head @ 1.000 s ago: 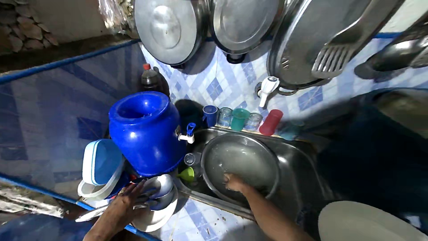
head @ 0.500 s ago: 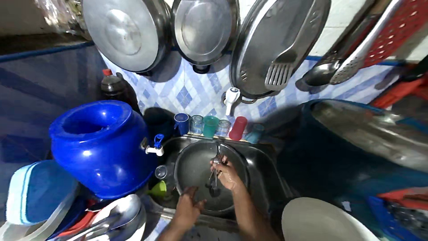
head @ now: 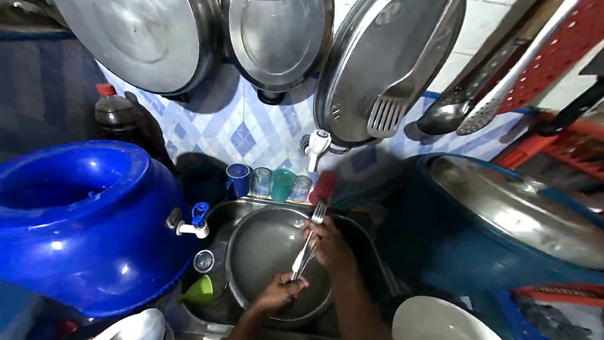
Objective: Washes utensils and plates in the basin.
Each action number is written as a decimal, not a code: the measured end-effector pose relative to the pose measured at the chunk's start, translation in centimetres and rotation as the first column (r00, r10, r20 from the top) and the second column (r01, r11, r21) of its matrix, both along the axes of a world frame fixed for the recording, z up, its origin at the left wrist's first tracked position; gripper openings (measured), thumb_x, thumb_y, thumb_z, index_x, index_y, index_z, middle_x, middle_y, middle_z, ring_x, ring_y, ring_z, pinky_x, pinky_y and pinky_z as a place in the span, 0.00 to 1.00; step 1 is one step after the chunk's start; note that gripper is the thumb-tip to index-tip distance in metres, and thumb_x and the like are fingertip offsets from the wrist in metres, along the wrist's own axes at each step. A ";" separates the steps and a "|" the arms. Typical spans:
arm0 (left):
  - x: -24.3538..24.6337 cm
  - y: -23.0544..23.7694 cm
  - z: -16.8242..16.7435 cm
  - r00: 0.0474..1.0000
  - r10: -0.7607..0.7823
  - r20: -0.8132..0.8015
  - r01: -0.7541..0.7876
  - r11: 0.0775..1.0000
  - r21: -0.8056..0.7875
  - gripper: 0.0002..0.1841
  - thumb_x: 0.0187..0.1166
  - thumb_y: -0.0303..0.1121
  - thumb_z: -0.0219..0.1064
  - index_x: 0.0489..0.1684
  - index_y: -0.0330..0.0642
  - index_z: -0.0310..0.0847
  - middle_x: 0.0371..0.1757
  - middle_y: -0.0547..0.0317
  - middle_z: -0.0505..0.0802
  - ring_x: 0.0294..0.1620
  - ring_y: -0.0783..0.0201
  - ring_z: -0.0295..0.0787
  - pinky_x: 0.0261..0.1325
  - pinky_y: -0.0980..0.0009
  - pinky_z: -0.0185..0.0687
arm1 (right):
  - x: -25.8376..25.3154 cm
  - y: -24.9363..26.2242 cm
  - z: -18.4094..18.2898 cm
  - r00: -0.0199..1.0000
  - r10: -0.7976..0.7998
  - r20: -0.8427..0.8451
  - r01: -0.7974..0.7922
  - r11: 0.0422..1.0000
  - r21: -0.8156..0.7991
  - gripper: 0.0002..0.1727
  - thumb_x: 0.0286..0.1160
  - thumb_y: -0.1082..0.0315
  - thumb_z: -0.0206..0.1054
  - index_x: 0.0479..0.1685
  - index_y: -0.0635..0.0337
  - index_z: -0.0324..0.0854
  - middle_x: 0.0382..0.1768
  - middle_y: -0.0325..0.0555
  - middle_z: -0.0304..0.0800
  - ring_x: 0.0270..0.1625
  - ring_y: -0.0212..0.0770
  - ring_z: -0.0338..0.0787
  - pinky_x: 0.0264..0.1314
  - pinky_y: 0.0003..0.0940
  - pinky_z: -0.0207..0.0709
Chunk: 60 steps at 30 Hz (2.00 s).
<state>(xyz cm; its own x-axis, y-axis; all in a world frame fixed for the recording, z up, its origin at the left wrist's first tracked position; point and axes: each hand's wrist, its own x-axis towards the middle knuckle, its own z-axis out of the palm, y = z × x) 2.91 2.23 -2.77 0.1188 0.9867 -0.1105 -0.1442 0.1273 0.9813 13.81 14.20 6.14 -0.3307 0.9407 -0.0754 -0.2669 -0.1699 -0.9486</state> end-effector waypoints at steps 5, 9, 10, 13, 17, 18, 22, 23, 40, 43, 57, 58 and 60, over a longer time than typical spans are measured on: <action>-1.3 -0.1 -0.8 0.981 0.063 0.184 -0.009 0.960 -0.281 0.08 0.89 0.31 0.58 0.52 0.39 0.82 0.24 0.70 0.82 0.22 0.74 0.79 0.31 0.77 0.81 | 2.6 2.3 3.4 0.996 -0.064 -0.063 0.070 0.991 0.111 0.13 0.89 0.77 0.48 0.61 0.52 0.69 0.41 0.40 0.90 0.25 0.29 0.84 0.27 0.22 0.80; -2.3 0.7 -0.9 0.845 0.412 0.341 -0.214 0.845 -0.490 0.15 0.95 0.36 0.49 0.56 0.37 0.79 0.24 0.63 0.80 0.21 0.66 0.81 0.32 0.68 0.88 | 2.4 0.5 2.6 0.937 0.171 0.304 -0.207 0.974 0.090 0.19 0.89 0.76 0.50 0.74 0.58 0.63 0.40 0.43 0.90 0.18 0.28 0.78 0.20 0.22 0.75; -2.5 0.8 -1.0 0.806 0.459 0.374 -0.237 0.829 -0.507 0.16 0.95 0.36 0.47 0.56 0.36 0.79 0.23 0.63 0.80 0.21 0.66 0.81 0.33 0.68 0.87 | 2.0 -0.2 1.8 0.897 0.220 0.384 -0.266 0.961 0.071 0.21 0.89 0.75 0.50 0.78 0.58 0.60 0.41 0.43 0.91 0.18 0.28 0.79 0.21 0.22 0.75; -3.1 0.7 -1.2 0.765 0.467 0.444 -0.205 0.829 -0.520 0.15 0.95 0.34 0.47 0.52 0.36 0.80 0.22 0.64 0.79 0.20 0.68 0.79 0.31 0.71 0.85 | 0.7 -1.5 -0.4 0.784 0.353 0.511 -0.429 0.903 0.035 0.34 0.88 0.71 0.54 0.91 0.56 0.45 0.46 0.44 0.93 0.19 0.28 0.79 0.23 0.24 0.76; -3.0 0.5 -0.9 0.847 0.300 0.439 -0.059 0.873 -0.484 0.11 0.91 0.30 0.49 0.42 0.43 0.77 0.23 0.65 0.80 0.20 0.69 0.79 0.30 0.71 0.84 | -0.9 -1.7 -1.5 0.622 0.475 0.622 -0.616 0.788 0.015 0.38 0.87 0.72 0.52 0.94 0.60 0.38 0.52 0.46 0.93 0.30 0.28 0.85 0.37 0.26 0.80; -3.0 0.4 -0.9 0.872 0.236 0.429 -0.013 0.888 -0.460 0.10 0.88 0.29 0.48 0.40 0.45 0.75 0.23 0.66 0.80 0.21 0.69 0.79 0.30 0.71 0.83 | -1.4 -1.8 -1.5 0.571 0.481 0.666 -0.657 0.754 0.019 0.31 0.88 0.72 0.52 0.90 0.64 0.52 0.55 0.47 0.93 0.39 0.30 0.89 0.46 0.28 0.83; -3.2 -0.1 -0.7 0.909 0.038 0.416 0.120 0.930 -0.347 0.09 0.79 0.27 0.49 0.31 0.49 0.74 0.22 0.65 0.84 0.20 0.69 0.81 0.26 0.71 0.83 | -3.3 -2.2 -3.1 0.207 0.369 0.906 -0.835 0.549 -0.033 0.20 0.91 0.72 0.49 0.74 0.68 0.78 0.66 0.61 0.87 0.72 0.52 0.85 0.81 0.50 0.71; -3.3 0.0 -0.9 0.898 0.031 0.439 0.129 0.936 -0.329 0.09 0.76 0.27 0.49 0.31 0.49 0.73 0.22 0.65 0.84 0.20 0.70 0.81 0.25 0.72 0.82 | -3.4 -1.9 -4.1 0.115 0.311 0.943 -0.851 0.521 -0.068 0.20 0.90 0.72 0.49 0.72 0.68 0.78 0.65 0.65 0.87 0.71 0.58 0.85 0.79 0.55 0.71; -3.3 0.9 -2.2 0.855 0.481 0.194 -0.289 0.753 -0.591 0.26 0.94 0.51 0.47 0.75 0.40 0.73 0.63 0.45 0.86 0.59 0.54 0.84 0.61 0.53 0.80 | -3.7 -2.1 -11.3 0.192 0.232 0.954 -0.295 0.940 -0.169 0.25 0.95 0.63 0.48 0.83 0.70 0.67 0.80 0.68 0.73 0.84 0.61 0.73 0.87 0.53 0.63; -3.1 0.9 -3.0 0.901 0.418 0.120 -0.277 0.765 -0.581 0.26 0.93 0.48 0.51 0.78 0.39 0.72 0.71 0.42 0.83 0.68 0.51 0.81 0.69 0.50 0.76 | -4.6 -4.0 -12.2 0.247 0.255 0.935 -0.294 0.939 -0.178 0.25 0.92 0.68 0.53 0.82 0.74 0.66 0.80 0.70 0.72 0.83 0.61 0.74 0.87 0.51 0.64; -3.1 1.4 -3.3 0.733 0.635 0.244 -0.397 0.690 -0.605 0.13 0.90 0.30 0.56 0.64 0.33 0.75 0.41 0.53 0.86 0.36 0.64 0.83 0.41 0.68 0.81 | -1.8 -6.9 -8.5 0.736 0.121 0.666 -0.231 0.970 0.080 0.21 0.91 0.76 0.46 0.75 0.79 0.71 0.57 0.64 0.90 0.56 0.46 0.91 0.65 0.39 0.82; -3.1 1.5 -3.2 0.677 0.677 0.289 -0.410 0.673 -0.615 0.10 0.91 0.30 0.54 0.59 0.34 0.74 0.34 0.57 0.84 0.30 0.66 0.82 0.36 0.71 0.82 | -1.2 -6.8 -8.5 0.683 0.088 0.725 -0.254 0.959 0.124 0.22 0.90 0.76 0.45 0.77 0.78 0.70 0.53 0.63 0.90 0.52 0.46 0.91 0.62 0.40 0.82; -3.0 1.5 -2.8 0.580 0.726 0.368 -0.427 0.657 -0.622 0.13 0.95 0.35 0.48 0.52 0.33 0.73 0.29 0.59 0.80 0.23 0.67 0.80 0.32 0.73 0.84 | -0.2 -7.3 -8.3 0.564 0.018 0.825 -0.303 0.935 0.186 0.24 0.90 0.75 0.46 0.80 0.77 0.68 0.49 0.65 0.89 0.49 0.53 0.89 0.62 0.47 0.80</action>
<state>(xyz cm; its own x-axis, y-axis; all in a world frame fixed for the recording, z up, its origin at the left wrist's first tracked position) -0.11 3.77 -5.59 -0.2759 0.7117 -0.6460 -0.8184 0.1786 0.5462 13.60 6.93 -2.13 -0.4137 0.8999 -0.1377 0.6293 0.1734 -0.7576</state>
